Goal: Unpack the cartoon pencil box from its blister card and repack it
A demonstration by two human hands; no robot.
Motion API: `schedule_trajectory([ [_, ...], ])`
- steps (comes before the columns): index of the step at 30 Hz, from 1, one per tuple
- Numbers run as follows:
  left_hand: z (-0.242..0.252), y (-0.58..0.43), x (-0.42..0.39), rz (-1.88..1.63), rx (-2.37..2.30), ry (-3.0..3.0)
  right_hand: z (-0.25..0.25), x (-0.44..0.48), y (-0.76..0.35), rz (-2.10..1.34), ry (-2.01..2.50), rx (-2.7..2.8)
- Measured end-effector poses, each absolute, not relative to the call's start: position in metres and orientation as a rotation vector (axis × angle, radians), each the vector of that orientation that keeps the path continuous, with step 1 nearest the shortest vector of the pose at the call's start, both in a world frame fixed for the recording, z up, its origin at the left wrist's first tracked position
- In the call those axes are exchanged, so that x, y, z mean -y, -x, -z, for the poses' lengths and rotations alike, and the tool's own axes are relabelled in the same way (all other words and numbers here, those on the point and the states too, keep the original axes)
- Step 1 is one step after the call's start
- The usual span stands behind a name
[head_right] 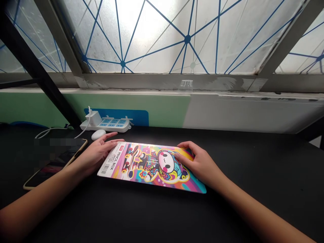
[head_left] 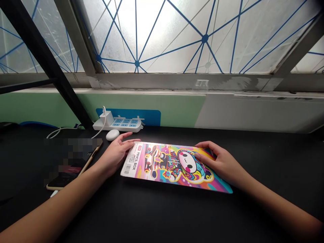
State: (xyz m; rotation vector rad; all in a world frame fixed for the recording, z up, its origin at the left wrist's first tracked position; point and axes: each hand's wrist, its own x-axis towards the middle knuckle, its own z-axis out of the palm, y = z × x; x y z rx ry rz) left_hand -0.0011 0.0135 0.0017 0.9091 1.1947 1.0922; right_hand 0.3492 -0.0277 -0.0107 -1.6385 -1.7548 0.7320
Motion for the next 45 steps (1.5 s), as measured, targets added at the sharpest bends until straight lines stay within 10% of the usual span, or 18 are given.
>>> schedule_trajectory([
  [24, -0.024, -0.004, 0.017, -1.318, -0.923, -1.188, -0.009, 0.063, -0.341, 0.444, 0.972, 2.024],
  [34, -0.037, 0.021, 0.014, -0.398, -1.075, -1.835, -0.007, 0.057, -0.356, 0.273, 1.174, 2.258],
  [45, -0.029, 0.016, 0.013, -0.250, -1.156, -2.108, -0.001, 0.060, -0.343, 0.121, 1.037, 2.585],
])
